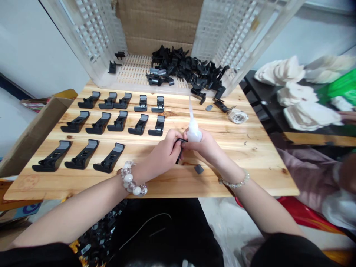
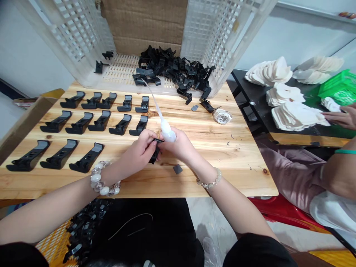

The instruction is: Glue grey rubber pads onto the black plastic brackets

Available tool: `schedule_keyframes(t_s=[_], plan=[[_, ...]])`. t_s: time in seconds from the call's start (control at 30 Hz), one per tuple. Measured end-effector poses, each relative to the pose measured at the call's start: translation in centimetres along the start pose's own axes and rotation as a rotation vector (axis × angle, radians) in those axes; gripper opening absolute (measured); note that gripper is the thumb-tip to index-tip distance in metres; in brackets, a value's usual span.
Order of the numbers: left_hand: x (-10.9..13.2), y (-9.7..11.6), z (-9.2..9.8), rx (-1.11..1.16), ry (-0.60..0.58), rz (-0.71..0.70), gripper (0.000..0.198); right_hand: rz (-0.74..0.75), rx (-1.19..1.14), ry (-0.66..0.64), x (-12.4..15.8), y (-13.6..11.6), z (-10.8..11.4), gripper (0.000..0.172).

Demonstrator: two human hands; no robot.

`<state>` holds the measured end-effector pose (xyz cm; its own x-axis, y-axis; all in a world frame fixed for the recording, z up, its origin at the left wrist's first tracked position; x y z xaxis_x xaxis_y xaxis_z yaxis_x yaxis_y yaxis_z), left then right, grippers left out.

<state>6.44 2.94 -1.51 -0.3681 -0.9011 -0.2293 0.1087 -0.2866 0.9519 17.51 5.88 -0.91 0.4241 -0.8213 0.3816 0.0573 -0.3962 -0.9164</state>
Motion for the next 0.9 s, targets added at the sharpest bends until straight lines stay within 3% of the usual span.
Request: schedule_keyframes(t_s=[0.23, 0.43, 0.73, 0.9], plan=[[0.0, 0.3, 0.0, -0.037, -0.026, 0.007, 0.003, 0.022, -0.003, -0.036, 0.2, 0.0, 0.0, 0.026], [-0.2, 0.0, 0.1, 0.101, -0.016, 0.025, 0.005, 0.123, 0.047, -0.107, 0.2, 0.0, 0.3, 0.021], [-0.4, 0.4, 0.2, 0.203, 0.004, 0.074, 0.006, 0.211, 0.136, 0.024, 0.4, -0.3, 0.5, 0.022], [-0.6, 0.4, 0.3, 0.338, 0.065, 0.097, 0.011, 0.242, 0.032, 0.095, 0.6, -1.0, -0.2, 0.029]])
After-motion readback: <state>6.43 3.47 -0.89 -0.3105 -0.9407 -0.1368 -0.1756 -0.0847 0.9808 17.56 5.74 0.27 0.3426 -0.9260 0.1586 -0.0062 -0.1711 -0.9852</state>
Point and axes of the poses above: each hand's wrist, its own x-axis away from the middle knuckle, its own z-axis out of the back of the hand, y = z × x, the point moved 6 cm from there along -x, towards the middle knuckle, and after that the axes turned 11 degrees about -z, right-handed, at the moved point
